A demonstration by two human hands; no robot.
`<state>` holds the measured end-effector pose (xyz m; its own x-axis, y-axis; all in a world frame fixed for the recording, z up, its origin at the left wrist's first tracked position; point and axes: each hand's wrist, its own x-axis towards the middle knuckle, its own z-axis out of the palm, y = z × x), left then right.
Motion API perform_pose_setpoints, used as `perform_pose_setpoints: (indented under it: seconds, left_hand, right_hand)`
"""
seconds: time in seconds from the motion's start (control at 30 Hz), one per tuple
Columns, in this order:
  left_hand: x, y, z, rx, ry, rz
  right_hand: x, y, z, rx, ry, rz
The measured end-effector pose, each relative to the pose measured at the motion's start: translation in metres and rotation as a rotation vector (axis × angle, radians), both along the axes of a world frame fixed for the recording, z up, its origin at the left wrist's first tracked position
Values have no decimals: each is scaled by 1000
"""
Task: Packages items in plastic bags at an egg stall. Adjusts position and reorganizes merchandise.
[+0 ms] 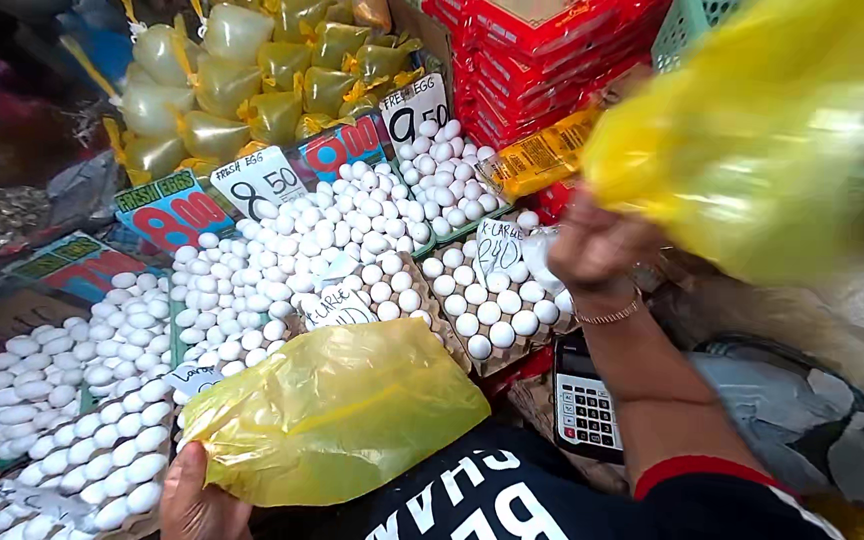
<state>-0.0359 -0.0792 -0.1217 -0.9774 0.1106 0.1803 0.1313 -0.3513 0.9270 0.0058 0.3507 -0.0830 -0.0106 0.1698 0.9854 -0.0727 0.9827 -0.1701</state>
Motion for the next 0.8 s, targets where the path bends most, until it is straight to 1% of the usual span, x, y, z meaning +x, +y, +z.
perform_pose_setpoints:
  seconds: [0.03, 0.07, 0.1, 0.17, 0.2, 0.23, 0.27, 0.33, 0.4, 0.5, 0.63, 0.73, 0.8]
  left_hand:
    - [-1, -2, 0, -5, 5, 0]
    - [-2, -4, -1, -4, 9, -9]
    - [-2, -5, -1, -2, 9, -27]
    - [0, -9, -3, -12, 5, -77]
    - [2, -10, -4, -24, -4, -91]
    - [5, -11, -3, -39, -17, -92]
    - [7, -12, -2, -57, -30, -84]
    - [12, -12, -1, -92, -48, -55]
    - [16, -8, -1, -114, -64, -20]
    - [13, -1, -7, -100, -49, -3]
    - [6, 9, -8, -95, -35, -57]
    - [-1, 16, -10, -66, -51, -129]
    - [-2, 25, -10, -52, -54, -155]
  right_hand:
    - [-24, 16, -4, 72, -100, -36]
    - [-47, 39, -10, 51, -287, -83]
    - [-69, 68, -17, -50, -506, -144]
    - [-102, 133, -31, -377, -936, -253]
    - [-108, 162, -37, -516, -1102, -323]
    - [-109, 183, -42, -592, -1237, -395]
    - [-107, 197, -45, -696, -1277, -433]
    - [-104, 207, -43, -902, -1238, -453]
    - [-101, 197, -35, -968, -1231, -450]
    - [-99, 177, -33, -945, -1194, -441]
    - [-98, 167, -32, -820, -1097, -448]
    - [-97, 168, -31, -754, -1123, -442]
    - [-93, 164, -28, -721, -1141, -396]
